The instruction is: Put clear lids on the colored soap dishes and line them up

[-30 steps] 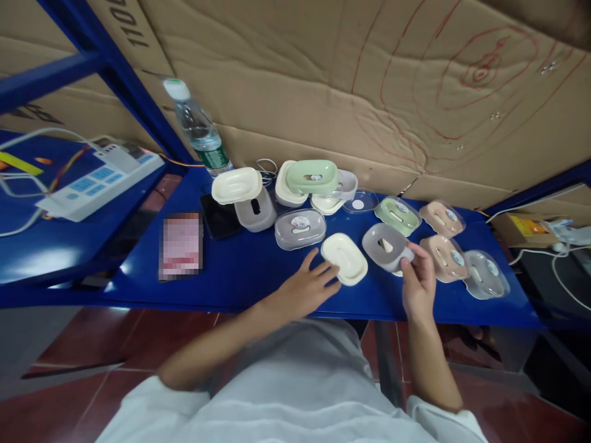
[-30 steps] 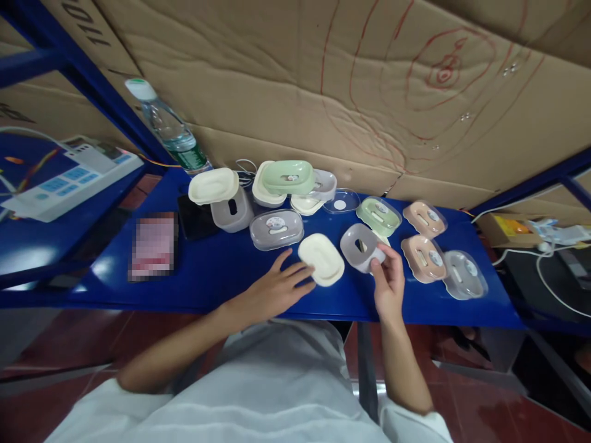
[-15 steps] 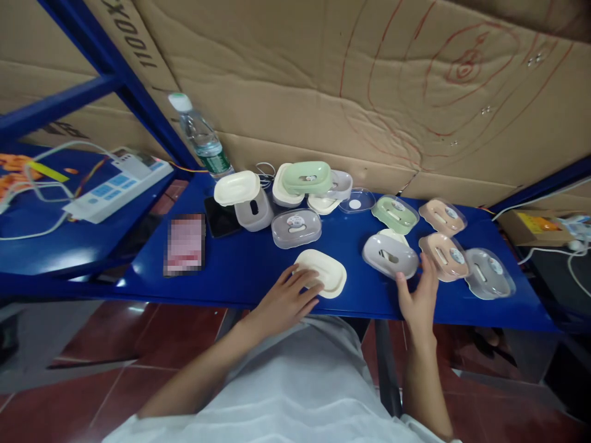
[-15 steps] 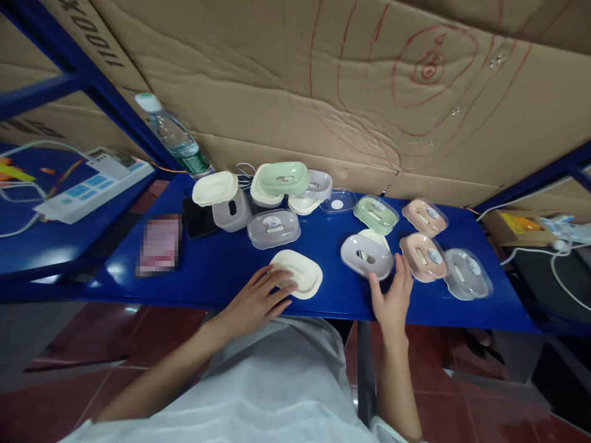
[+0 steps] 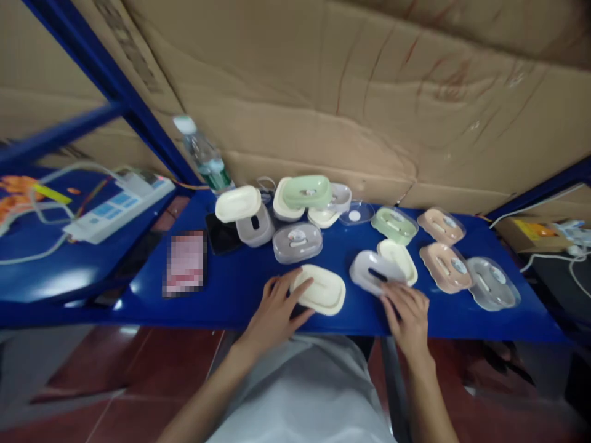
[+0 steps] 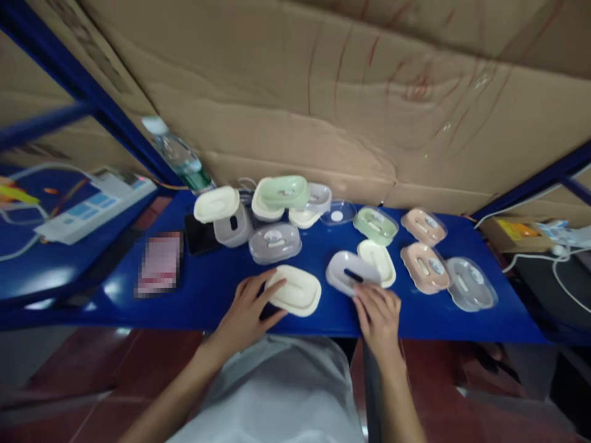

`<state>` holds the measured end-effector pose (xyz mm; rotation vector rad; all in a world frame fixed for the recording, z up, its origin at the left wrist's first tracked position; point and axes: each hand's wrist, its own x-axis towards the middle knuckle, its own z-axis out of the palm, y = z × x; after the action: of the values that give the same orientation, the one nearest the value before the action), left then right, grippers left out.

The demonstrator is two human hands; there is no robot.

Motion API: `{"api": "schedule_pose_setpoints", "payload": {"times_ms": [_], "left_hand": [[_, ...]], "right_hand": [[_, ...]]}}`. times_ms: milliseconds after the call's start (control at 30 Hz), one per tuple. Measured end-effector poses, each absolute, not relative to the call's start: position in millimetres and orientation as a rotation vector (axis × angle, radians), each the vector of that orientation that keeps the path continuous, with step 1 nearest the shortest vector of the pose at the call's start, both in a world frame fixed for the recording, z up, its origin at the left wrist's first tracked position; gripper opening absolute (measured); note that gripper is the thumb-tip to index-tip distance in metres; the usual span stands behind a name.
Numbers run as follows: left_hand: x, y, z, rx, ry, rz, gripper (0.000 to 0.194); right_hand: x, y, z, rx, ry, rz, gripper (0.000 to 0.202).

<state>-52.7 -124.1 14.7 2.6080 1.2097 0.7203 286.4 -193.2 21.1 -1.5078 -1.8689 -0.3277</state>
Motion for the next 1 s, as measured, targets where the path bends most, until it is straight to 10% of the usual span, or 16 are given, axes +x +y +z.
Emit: {"api": "schedule_pose_setpoints", "payload": {"times_ms": [267, 1000], "left_hand": [[-56.3, -123.2, 15.1, 2.472, 1.237, 0.722, 0.088], [-59.7, -124.3, 11.1, 2.380, 1.057, 0.871, 0.052]], "right_hand": [[219.4, -186.3, 27.9, -1.292, -1.997, -0.114, 0.045], [216.9, -188.2, 25.7, -1.293, -2.270, 0.078, 0.039]]}}
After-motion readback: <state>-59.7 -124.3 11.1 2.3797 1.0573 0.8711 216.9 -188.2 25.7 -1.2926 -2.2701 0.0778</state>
